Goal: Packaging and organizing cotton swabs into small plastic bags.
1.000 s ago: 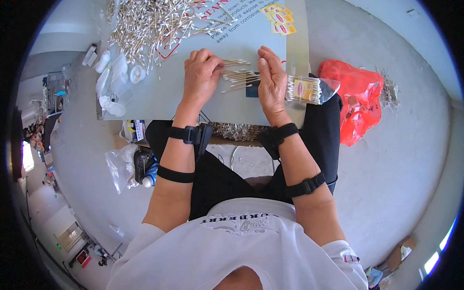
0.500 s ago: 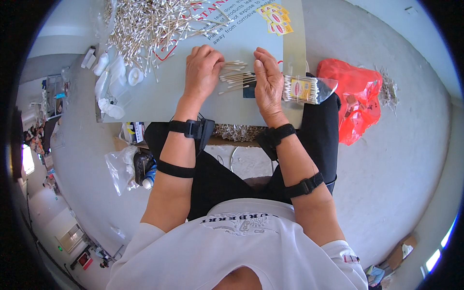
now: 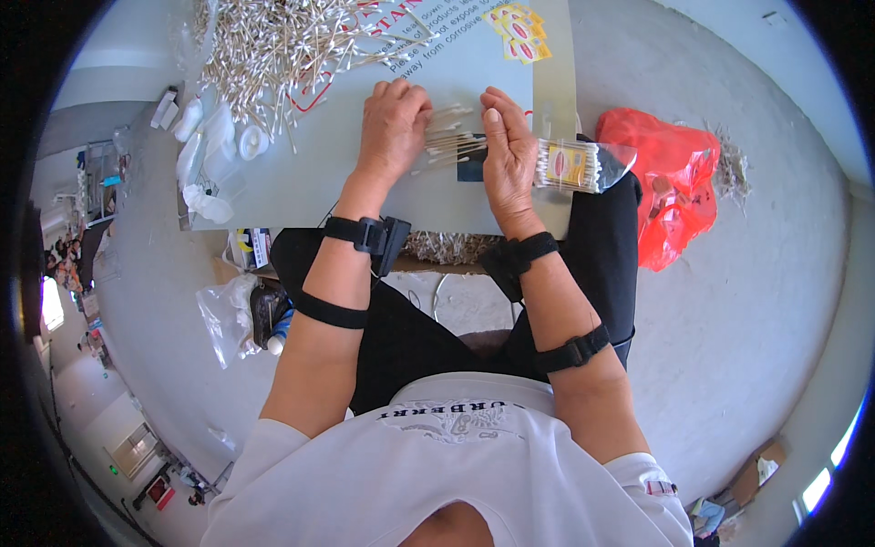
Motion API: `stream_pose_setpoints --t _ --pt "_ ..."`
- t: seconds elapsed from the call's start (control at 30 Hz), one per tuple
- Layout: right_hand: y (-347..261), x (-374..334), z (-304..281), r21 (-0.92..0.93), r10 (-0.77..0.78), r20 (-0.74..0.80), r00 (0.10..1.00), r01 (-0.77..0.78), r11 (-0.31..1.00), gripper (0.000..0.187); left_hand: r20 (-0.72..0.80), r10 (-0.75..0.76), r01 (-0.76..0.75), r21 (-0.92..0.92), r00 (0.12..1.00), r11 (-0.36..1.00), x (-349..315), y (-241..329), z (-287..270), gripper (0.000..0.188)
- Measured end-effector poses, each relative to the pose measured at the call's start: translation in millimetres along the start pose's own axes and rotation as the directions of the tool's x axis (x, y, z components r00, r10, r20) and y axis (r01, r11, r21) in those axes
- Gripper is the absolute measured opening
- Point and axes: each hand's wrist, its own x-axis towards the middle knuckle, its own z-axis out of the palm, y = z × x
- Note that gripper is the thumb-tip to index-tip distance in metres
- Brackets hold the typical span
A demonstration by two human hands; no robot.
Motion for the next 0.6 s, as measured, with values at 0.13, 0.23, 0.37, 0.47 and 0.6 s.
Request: stream_pose_setpoints --t 0.13,0.23,0.37,0.47,0.6 --pt "-4 -6 -2 0.031 0.029 -0.016 0.999 -0.029 0.999 0.028 -0.002 -0.017 0.017 -0.067 1.0 0.998 -18 18 -5 0.016" --pt "-4 -8 -4 0.009 0.017 -0.026 1.0 -0.017 1.0 0.028 -0.085 -0.037 0.027 -0.11 0.996 0.994 -35 30 -12 0.021" --pt "-2 -7 -3 -0.029 -0.002 -0.011 1.0 0.001 1.0 0.027 -0.103 -0.034 0.02 -0.143 0.994 0.99 -41 28 -12 0.018" --pt "0 -6 -3 -0.014 -0.007 -0.012 1.0 0.007 1.0 0.027 -0.068 -0.032 0.024 -0.114 0.997 0.993 -33 24 -9 0.016" --pt "1 -6 -4 -0.005 0.0 -0.012 1.0 0.0 1.0 0.027 -0.045 -0.045 0.04 -0.113 0.998 0.993 -25 23 -4 0.014"
